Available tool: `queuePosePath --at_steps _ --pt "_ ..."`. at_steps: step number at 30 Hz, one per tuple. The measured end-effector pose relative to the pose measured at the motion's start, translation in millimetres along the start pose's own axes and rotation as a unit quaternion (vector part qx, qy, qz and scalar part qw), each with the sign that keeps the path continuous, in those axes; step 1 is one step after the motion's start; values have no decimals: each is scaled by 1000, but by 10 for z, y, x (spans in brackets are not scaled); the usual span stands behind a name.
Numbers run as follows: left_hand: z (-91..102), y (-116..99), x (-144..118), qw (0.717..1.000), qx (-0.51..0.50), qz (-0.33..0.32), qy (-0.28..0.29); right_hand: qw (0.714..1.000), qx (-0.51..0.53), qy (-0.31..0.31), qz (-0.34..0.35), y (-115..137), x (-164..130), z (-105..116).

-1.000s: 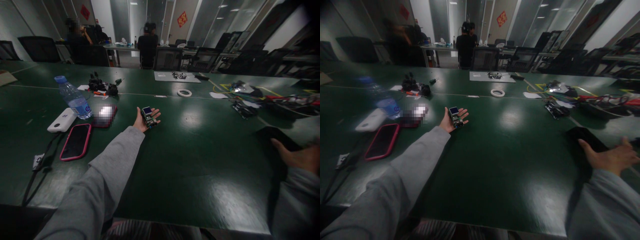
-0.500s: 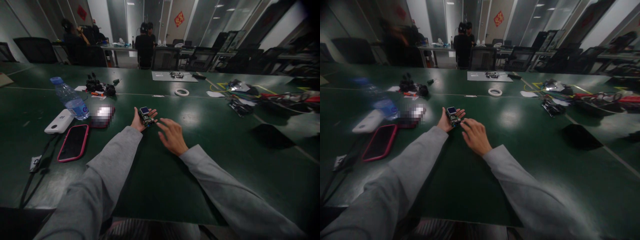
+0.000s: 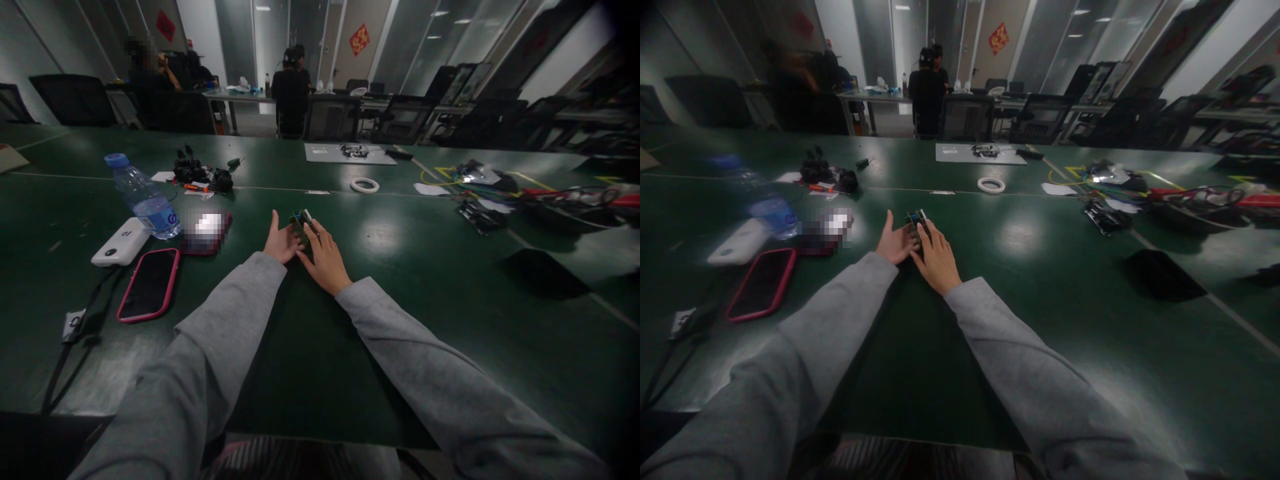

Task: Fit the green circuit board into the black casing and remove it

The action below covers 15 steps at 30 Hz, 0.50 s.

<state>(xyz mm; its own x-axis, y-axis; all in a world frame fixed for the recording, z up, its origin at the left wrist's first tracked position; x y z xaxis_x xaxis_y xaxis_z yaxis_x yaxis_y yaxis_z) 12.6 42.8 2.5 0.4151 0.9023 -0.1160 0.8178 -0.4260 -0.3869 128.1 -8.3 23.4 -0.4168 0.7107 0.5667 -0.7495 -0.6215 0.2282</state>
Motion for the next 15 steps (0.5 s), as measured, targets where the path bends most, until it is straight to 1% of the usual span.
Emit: queuePosePath --at_steps 6,9,15 --pt "-83 21 -35 999 -23 14 29 998 44 -34 -34 -115 23 -16" --pt "-144 41 -65 999 -22 23 42 994 68 -61 -54 -171 25 -16" --pt "-223 87 -108 996 -8 52 66 978 108 -118 -136 -338 -14 -24"
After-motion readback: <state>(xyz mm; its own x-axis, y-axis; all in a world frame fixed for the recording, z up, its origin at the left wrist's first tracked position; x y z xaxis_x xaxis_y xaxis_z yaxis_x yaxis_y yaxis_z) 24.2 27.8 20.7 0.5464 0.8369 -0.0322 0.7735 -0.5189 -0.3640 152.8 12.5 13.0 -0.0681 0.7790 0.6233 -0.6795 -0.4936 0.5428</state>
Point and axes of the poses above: each hand's wrist, its own x-axis towards the middle knuckle, its own z-axis out of the back of the hand, y = z × x, the point moved 5 cm from there along x, towards the middle knuckle, and after that the axes turned 9 degrees about -x, right-handed, at the moved point
